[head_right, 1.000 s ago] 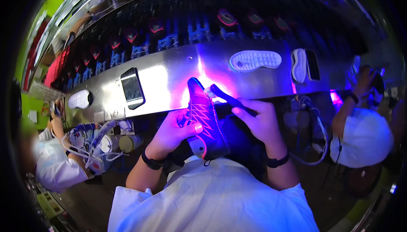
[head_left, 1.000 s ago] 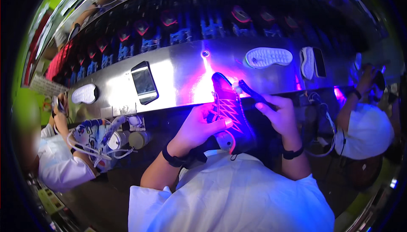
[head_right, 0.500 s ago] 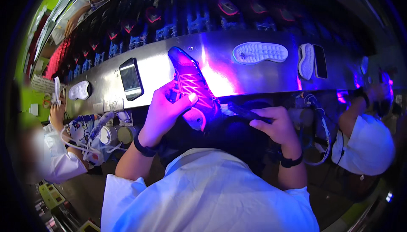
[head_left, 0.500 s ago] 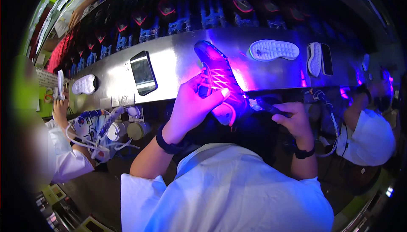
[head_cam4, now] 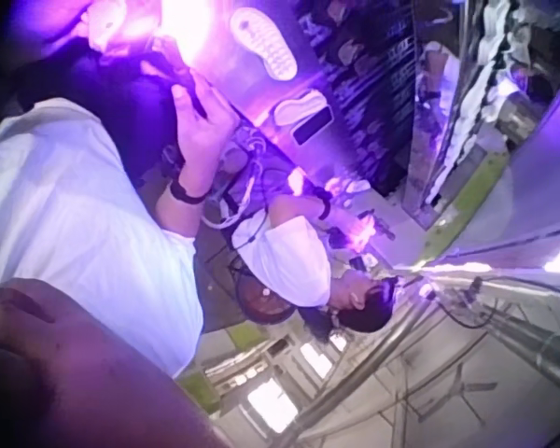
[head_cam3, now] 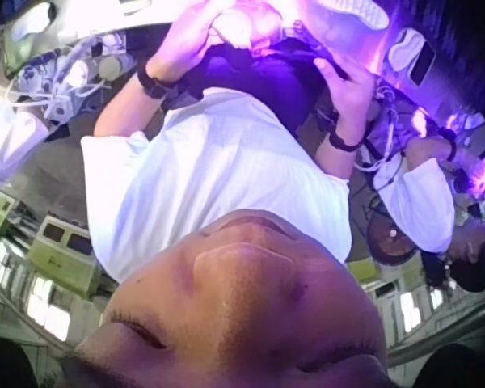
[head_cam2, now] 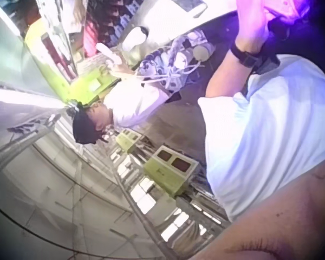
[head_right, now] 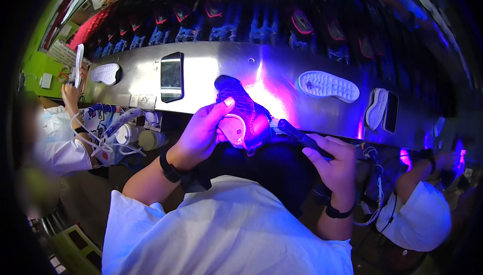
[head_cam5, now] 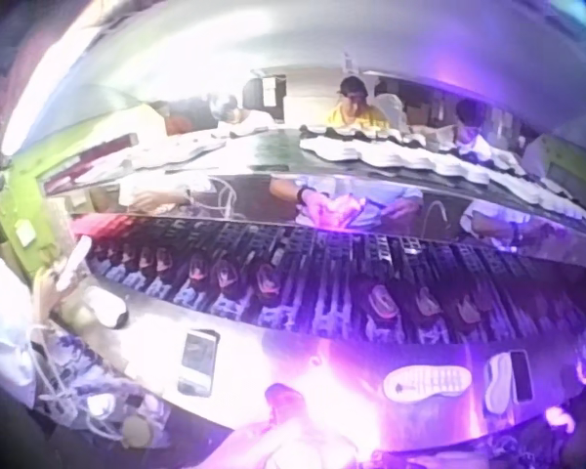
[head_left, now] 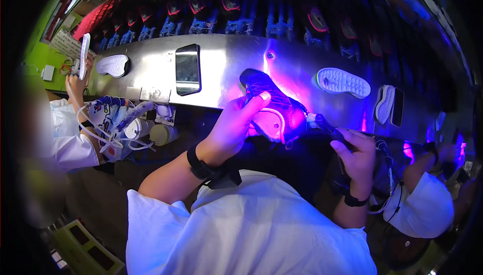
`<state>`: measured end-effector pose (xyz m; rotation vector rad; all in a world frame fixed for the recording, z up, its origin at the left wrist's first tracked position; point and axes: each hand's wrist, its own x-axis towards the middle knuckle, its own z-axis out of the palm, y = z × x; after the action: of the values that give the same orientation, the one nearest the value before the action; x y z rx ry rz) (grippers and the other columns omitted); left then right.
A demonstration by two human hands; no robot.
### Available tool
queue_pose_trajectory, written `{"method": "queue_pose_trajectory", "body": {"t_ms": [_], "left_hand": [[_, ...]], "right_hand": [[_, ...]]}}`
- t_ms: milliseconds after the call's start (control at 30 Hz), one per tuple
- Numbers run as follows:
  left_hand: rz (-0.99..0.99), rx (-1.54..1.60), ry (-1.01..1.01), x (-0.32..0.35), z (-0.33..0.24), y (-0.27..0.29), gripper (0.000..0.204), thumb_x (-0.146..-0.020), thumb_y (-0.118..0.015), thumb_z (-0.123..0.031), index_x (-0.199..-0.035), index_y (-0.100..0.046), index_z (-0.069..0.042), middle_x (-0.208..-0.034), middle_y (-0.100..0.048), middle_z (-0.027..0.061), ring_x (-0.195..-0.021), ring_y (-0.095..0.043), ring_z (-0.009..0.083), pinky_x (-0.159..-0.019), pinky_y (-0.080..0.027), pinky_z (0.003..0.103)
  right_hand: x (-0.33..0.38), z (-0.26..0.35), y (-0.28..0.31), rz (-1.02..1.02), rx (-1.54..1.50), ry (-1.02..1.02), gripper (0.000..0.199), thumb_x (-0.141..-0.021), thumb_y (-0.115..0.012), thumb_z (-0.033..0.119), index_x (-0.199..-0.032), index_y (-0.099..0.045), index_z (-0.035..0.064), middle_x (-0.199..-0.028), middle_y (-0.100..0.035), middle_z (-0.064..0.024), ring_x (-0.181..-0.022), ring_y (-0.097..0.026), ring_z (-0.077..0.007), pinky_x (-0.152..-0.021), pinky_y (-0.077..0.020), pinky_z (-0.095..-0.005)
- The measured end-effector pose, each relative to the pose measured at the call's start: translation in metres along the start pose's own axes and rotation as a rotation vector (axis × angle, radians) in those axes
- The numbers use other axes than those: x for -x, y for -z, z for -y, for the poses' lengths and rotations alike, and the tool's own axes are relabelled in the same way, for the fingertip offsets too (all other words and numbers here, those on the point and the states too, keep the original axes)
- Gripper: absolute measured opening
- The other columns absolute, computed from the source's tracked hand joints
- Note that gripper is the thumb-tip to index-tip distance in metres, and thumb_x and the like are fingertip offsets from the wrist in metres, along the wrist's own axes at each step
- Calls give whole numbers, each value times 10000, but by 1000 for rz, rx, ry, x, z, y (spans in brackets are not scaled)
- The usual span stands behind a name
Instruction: The worker inspects, positions, and cleans/glues shoe uppers over an automated assembly track.
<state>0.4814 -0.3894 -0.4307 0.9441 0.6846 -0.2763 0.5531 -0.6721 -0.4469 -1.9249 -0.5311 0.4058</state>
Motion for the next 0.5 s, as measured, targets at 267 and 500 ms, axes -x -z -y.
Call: {"method": "queue_pose_trajectory", "body": {"t_ms": [267, 500], "left_hand": [[21, 319, 272, 23, -7, 2, 467, -1036, -462, -442, -1242, -534, -29, -1091, -658, 162, -906, -679, 239, -751, -577, 309], [187, 864, 615, 17, 14, 23, 416, -990, -576, -405, -1239, -527, -76, -1072, -631, 188, -909, -690, 337, -780, -638, 352]], "right_hand": [[-20, 28, 12, 71, 115, 42, 337, -740, -809, 53, -1063, -727, 1, -748, -655, -94, -652, -612, -160, -608, -444, -272], [-30, 30, 5, 59, 120, 102, 340, -745, -807, 58, -1073, -727, 13, -705, -604, -78, -611, -569, -157, -573, -413, -285]]}}
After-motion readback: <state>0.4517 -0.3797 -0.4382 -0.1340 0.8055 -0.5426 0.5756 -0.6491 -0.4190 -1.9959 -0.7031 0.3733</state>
